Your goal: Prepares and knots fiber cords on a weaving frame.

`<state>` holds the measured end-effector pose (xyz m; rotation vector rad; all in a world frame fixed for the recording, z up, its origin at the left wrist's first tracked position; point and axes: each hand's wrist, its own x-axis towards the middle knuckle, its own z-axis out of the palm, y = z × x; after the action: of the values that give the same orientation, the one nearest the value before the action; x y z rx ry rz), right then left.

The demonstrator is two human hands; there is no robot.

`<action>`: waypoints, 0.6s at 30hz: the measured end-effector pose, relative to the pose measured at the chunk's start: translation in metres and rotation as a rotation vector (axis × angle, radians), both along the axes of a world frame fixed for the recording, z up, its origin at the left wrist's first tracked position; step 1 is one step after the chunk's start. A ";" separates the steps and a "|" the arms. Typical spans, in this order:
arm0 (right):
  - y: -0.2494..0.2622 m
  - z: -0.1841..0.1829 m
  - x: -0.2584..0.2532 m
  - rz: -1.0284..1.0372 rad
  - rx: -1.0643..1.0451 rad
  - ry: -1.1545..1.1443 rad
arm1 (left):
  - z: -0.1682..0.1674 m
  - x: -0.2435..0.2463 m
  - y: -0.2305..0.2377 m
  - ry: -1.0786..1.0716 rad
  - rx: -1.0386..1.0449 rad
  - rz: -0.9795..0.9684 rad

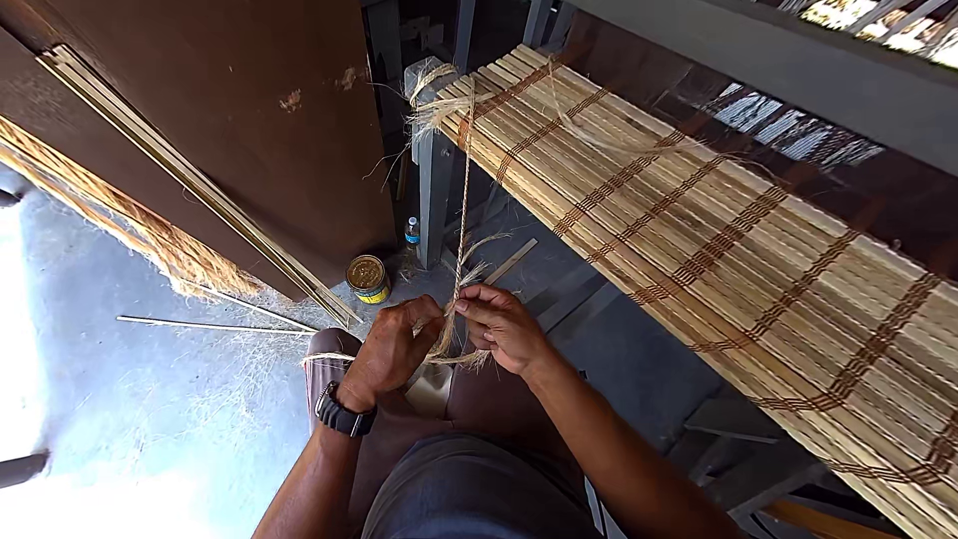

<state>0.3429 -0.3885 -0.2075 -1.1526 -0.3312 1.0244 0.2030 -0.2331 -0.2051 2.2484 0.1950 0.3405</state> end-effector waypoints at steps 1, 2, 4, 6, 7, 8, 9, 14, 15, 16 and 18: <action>0.001 0.000 0.000 0.008 -0.001 0.003 | -0.002 0.000 0.003 -0.011 -0.023 -0.014; 0.001 -0.001 0.000 0.009 -0.005 0.005 | -0.002 0.001 0.006 -0.008 -0.015 -0.026; 0.002 -0.002 0.000 0.006 -0.023 -0.003 | 0.002 0.003 0.008 0.040 0.097 -0.034; 0.003 -0.004 -0.001 -0.010 -0.045 -0.025 | 0.007 0.007 0.007 0.097 0.273 -0.013; 0.004 -0.005 -0.001 -0.021 -0.056 -0.040 | 0.008 0.009 0.007 0.108 0.362 0.005; 0.005 -0.005 -0.001 -0.032 -0.069 -0.058 | 0.007 0.011 0.007 0.103 0.443 0.024; 0.006 -0.006 -0.001 -0.040 -0.082 -0.075 | 0.005 0.013 0.006 0.080 0.518 0.043; 0.006 -0.006 0.000 -0.069 -0.142 -0.134 | 0.004 0.013 0.007 0.032 0.570 0.032; 0.006 -0.007 0.001 -0.076 -0.153 -0.162 | 0.008 0.011 0.008 0.054 0.501 0.015; 0.005 -0.008 0.001 -0.084 -0.161 -0.198 | 0.012 0.009 0.009 0.061 0.431 0.006; 0.005 -0.012 0.002 -0.095 -0.169 -0.287 | 0.020 0.008 0.010 0.062 0.342 0.020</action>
<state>0.3447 -0.3839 -0.2192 -1.4595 -0.4185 0.8151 0.2110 -0.2233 -0.1850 2.5983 0.2035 0.3353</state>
